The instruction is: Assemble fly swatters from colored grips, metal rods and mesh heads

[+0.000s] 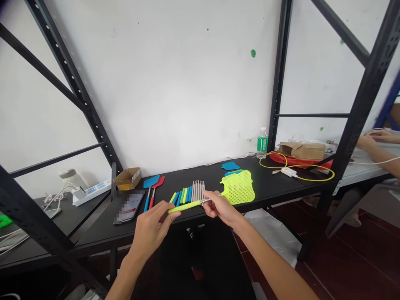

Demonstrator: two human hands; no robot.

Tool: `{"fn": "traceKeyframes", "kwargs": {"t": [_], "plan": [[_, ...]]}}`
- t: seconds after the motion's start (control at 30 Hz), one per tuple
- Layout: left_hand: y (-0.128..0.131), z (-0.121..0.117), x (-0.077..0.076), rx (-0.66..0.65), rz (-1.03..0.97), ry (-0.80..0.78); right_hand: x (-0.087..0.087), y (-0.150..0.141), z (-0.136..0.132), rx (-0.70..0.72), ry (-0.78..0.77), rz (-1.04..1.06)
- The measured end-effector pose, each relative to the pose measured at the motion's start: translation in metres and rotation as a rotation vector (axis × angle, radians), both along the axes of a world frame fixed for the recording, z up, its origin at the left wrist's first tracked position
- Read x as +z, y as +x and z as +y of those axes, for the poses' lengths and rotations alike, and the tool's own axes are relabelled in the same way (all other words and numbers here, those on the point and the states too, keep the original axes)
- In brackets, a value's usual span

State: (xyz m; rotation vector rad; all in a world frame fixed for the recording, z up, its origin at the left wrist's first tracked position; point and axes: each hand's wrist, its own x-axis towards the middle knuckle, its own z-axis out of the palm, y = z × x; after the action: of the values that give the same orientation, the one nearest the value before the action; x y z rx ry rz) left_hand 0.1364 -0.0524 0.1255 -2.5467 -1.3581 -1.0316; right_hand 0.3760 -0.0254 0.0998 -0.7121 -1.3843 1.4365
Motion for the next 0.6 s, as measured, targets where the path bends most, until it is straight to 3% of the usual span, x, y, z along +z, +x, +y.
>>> {"fn": "traceKeyframes", "kwargs": {"t": [0.23, 0.6], "plan": [[0.0, -0.001, 0.0, -0.027, 0.003, -0.001, 0.005, 0.004, -0.004, -0.066, 0.06, -0.087], [0.003, -0.001, 0.006, -0.177, -0.105, -0.307, 0.009, 0.015, -0.007, -0.086, 0.113, -0.251]]}}
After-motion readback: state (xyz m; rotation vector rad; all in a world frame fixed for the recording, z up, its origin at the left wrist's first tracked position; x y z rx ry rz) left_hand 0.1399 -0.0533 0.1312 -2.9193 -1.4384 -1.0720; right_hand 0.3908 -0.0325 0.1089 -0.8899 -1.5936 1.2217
